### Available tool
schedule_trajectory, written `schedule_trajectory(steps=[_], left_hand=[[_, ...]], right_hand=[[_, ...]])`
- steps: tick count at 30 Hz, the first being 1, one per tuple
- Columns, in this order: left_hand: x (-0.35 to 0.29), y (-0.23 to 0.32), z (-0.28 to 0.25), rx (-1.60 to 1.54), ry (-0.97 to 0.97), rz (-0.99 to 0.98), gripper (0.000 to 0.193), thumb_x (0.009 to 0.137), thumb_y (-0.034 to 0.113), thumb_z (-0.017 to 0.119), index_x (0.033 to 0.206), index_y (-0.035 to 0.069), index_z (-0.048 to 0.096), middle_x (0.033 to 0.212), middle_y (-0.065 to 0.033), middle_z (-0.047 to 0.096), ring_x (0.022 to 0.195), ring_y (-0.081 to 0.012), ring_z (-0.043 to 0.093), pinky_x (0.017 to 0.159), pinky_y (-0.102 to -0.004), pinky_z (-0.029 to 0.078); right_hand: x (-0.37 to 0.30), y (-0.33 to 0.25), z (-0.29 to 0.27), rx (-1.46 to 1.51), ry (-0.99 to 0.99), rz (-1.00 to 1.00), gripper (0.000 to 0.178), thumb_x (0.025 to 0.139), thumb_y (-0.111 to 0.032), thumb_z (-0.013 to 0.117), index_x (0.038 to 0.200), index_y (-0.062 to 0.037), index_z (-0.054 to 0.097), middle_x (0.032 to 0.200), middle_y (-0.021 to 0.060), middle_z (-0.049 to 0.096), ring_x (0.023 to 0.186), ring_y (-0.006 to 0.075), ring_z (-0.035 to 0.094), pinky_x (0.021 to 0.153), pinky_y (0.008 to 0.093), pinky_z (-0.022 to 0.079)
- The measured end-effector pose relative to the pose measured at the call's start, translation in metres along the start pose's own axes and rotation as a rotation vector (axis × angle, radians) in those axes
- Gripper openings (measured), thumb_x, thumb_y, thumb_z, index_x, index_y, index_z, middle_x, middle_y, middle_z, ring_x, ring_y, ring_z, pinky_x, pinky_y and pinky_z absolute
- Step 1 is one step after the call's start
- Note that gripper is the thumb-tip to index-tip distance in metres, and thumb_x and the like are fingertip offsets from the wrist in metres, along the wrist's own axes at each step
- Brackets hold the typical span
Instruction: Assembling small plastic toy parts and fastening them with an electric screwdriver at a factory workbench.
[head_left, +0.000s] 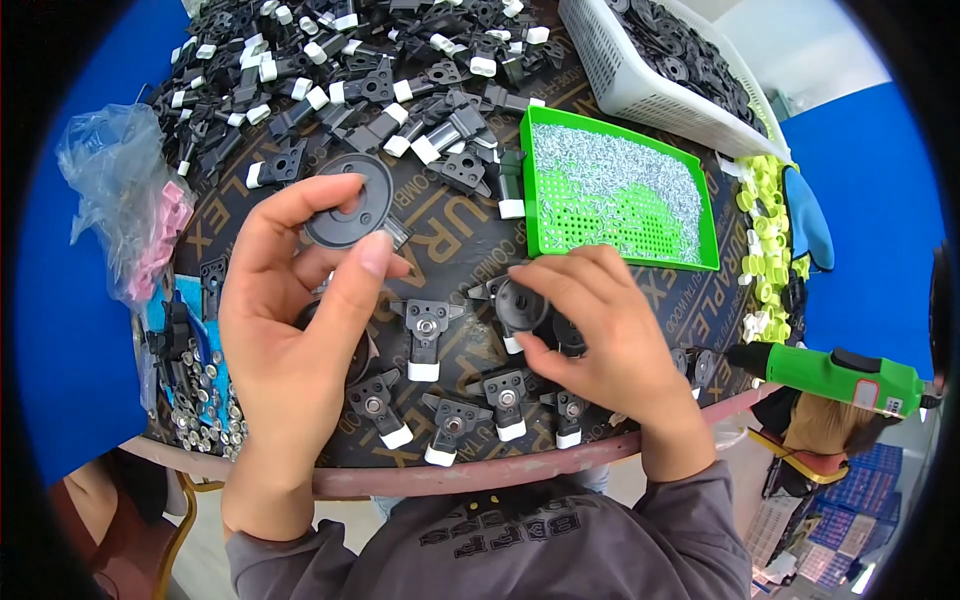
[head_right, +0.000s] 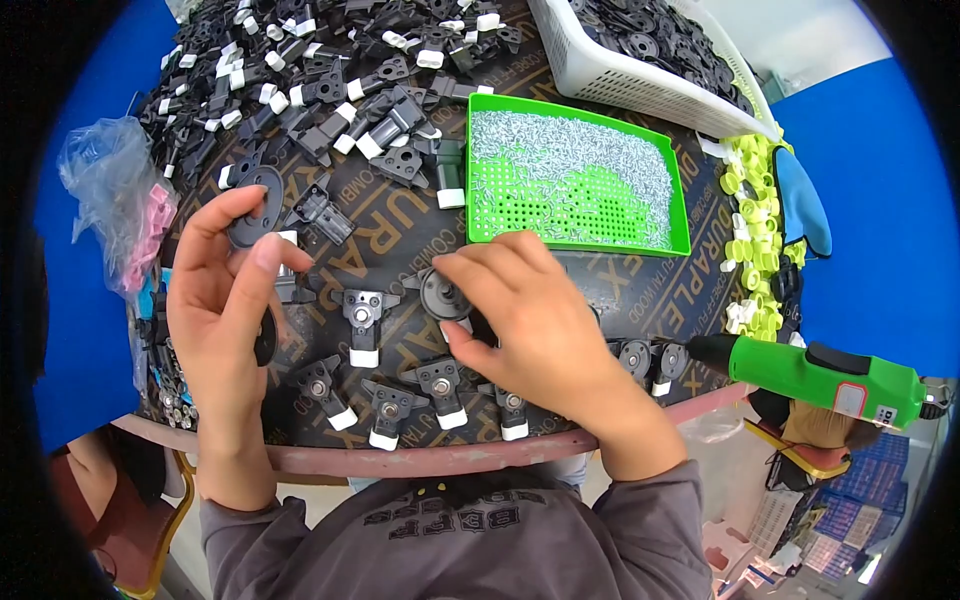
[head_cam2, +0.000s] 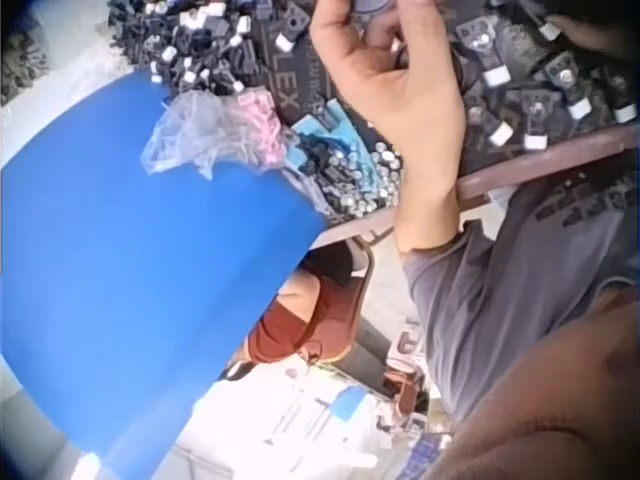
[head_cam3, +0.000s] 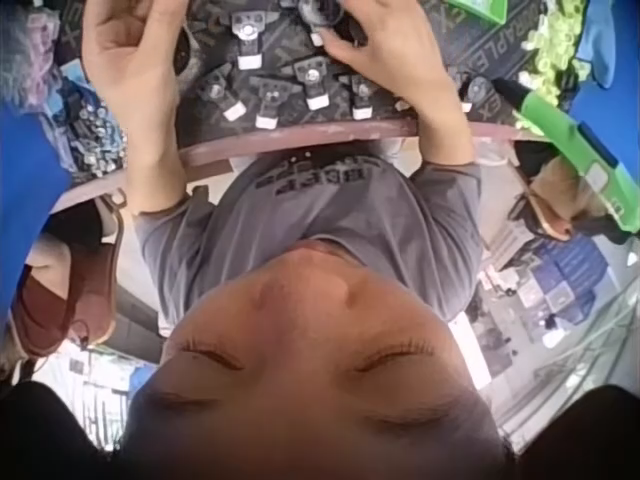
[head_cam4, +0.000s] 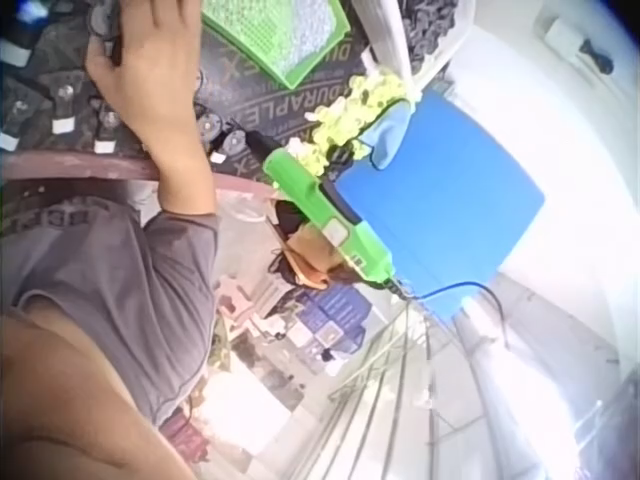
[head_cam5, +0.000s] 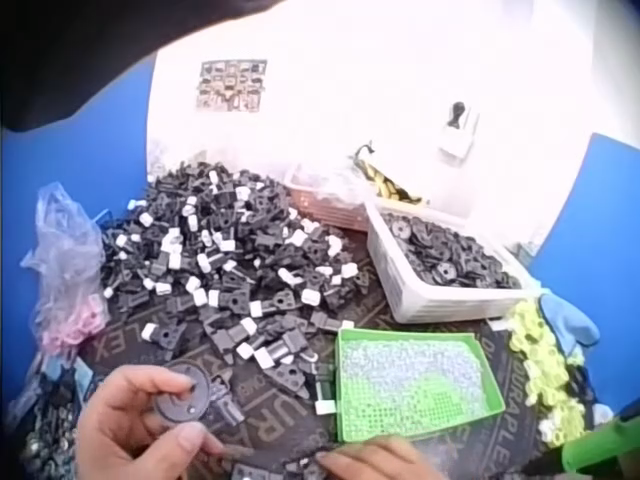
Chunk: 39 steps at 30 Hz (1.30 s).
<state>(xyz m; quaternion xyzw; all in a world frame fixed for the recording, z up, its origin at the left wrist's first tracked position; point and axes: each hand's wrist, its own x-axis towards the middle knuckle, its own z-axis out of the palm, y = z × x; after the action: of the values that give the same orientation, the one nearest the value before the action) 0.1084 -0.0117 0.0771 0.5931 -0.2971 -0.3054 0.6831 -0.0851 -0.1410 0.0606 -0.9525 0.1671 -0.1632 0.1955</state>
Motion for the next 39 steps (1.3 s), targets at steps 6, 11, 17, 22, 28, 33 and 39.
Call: schedule_trajectory(steps=[6,11,17,22,28,33,39], left_hand=[[-0.006,0.0,0.003,0.006,-0.059,0.006,0.038,0.09,0.001,0.064,0.125,-0.004,0.051,0.116,-0.01,0.058,0.086,-0.0121,0.066,0.062,-0.0195,0.047],[-0.007,0.0,0.003,0.034,-0.075,0.021,0.038,0.091,0.001,0.062,0.126,-0.004,0.05,0.118,-0.0101,0.054,0.084,-0.0116,0.066,0.046,-0.0149,0.042],[-0.006,0.0,0.003,0.027,-0.087,0.021,0.039,0.091,0.001,0.062,0.127,-0.004,0.05,0.118,-0.0099,0.055,0.084,-0.0118,0.066,0.046,-0.0152,0.042],[-0.006,0.003,0.002,-0.011,-0.095,-0.01,0.038,0.089,-0.001,0.065,0.124,-0.003,0.051,0.113,-0.009,0.06,0.088,-0.0126,0.064,0.078,-0.0239,0.053],[-0.007,0.0,0.003,0.048,-0.088,0.006,0.039,0.09,0.001,0.061,0.127,-0.004,0.05,0.119,-0.0113,0.053,0.084,-0.0132,0.067,0.045,-0.0154,0.041],[-0.007,0.003,0.002,0.017,-0.096,-0.011,0.038,0.089,-0.001,0.064,0.124,-0.003,0.052,0.115,-0.0098,0.057,0.085,-0.0126,0.066,0.06,-0.0192,0.046],[-0.005,-0.007,0.0,0.072,-0.35,-0.082,0.031,0.081,-0.005,0.072,0.109,0.0,0.06,0.109,-0.0053,0.065,0.085,-0.0087,0.066,0.072,-0.0212,0.051]], right_hand=[[0.003,-0.004,0.009,-0.016,-0.031,0.001,0.049,0.07,-0.008,0.075,0.116,-0.0001,0.059,0.116,0.0119,0.059,0.103,0.0314,0.054,0.09,0.0401,0.048],[0.002,0.0,0.01,0.016,-0.036,0.022,0.049,0.072,-0.008,0.075,0.117,0.0007,0.058,0.117,0.0123,0.058,0.103,0.0319,0.054,0.091,0.0399,0.047],[0.002,0.004,0.011,0.064,-0.027,0.071,0.05,0.074,-0.012,0.078,0.119,-0.0041,0.059,0.116,0.012,0.061,0.103,0.0324,0.056,0.091,0.0405,0.047],[0.002,0.006,0.01,0.051,-0.032,0.054,0.05,0.073,-0.014,0.08,0.118,-0.0035,0.059,0.114,0.012,0.061,0.102,0.0324,0.056,0.089,0.0406,0.047],[0.002,0.002,0.008,-0.013,-0.023,0.048,0.046,0.073,-0.014,0.079,0.114,-0.0011,0.061,0.111,0.0117,0.058,0.101,0.0318,0.054,0.088,0.0397,0.047],[0.003,-0.001,0.002,-0.089,-0.053,0.076,0.044,0.071,-0.014,0.081,0.11,-0.0004,0.064,0.105,0.0112,0.053,0.098,0.0309,0.051,0.085,0.0384,0.046],[0.005,-0.005,0.0,0.244,0.206,-0.007,0.055,0.069,-0.014,0.084,0.12,-0.0084,0.065,0.111,0.0084,0.055,0.099,0.0251,0.056,0.081,0.0347,0.049]])
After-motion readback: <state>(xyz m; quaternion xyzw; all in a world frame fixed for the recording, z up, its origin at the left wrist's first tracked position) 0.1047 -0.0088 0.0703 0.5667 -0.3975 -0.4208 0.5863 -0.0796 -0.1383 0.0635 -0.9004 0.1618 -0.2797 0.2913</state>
